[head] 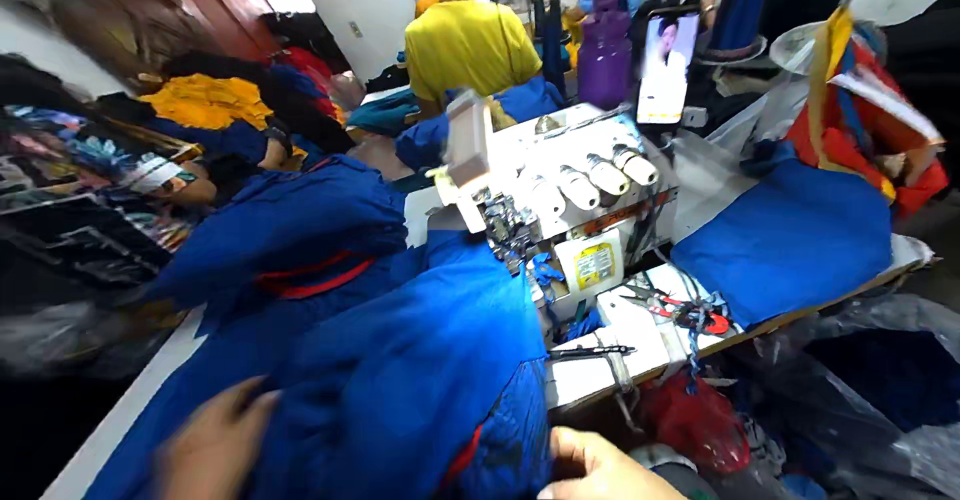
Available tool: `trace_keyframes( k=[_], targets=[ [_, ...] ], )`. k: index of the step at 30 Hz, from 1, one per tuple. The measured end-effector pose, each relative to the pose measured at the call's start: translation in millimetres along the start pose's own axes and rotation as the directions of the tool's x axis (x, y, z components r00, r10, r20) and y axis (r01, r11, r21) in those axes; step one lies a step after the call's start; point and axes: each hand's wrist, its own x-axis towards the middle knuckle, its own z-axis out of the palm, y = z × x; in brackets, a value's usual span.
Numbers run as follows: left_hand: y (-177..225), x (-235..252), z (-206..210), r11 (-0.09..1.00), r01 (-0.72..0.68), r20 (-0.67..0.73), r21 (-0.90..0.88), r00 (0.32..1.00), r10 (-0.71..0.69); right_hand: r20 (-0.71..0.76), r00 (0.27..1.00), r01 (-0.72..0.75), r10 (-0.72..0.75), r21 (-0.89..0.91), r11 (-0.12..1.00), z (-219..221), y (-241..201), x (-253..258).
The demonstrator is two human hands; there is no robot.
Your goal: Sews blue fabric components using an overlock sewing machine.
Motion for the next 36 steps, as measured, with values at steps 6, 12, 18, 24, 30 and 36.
trace_keyframes(
  k=[6, 12, 18, 24, 30, 36],
  targets=[
    [-23.4, -7.3, 40.6, 0.99, -0.137, -0.332, 0.044, 0.932, 0.143, -0.017, 0.994, -0.111, 0.111, 0.028, 0.993, -11.0, 39.1, -8.3],
    [38.8, -90.2, 51.9, 0.822, -0.562, -0.359, -0.087, 0.788, 0.5, -0.035, 0.993, -0.119, 0.116, -0.107, 0.987, -15.4, 58.4, -18.2],
    [51.9, -126.4, 103.1, 0.774, -0.631, -0.201, -0.061, 0.767, 0.609, 0.028, 0.989, -0.148, 0.148, 0.003, 0.989, -10.5, 50.7, -21.8],
    [48.2, -114.1, 108.6, 0.756, -0.64, -0.291, -0.133, 0.755, 0.588, 0.015, 0.992, -0.129, 0.128, 0.03, 0.991, -13.6, 61.7, -28.3],
    [45.6, -107.8, 95.3, 0.75, -0.581, -0.217, -0.316, 0.814, 0.539, -0.063, 0.98, -0.19, 0.187, -0.044, 0.981, -15.8, 66.2, -36.5],
    [69.2, -109.7, 49.2, 0.661, -0.504, -0.218, -0.555, 0.855, 0.47, -0.037, 0.987, -0.158, 0.154, -0.144, 0.977, -17.1, 68.5, -39.2]
  ],
)
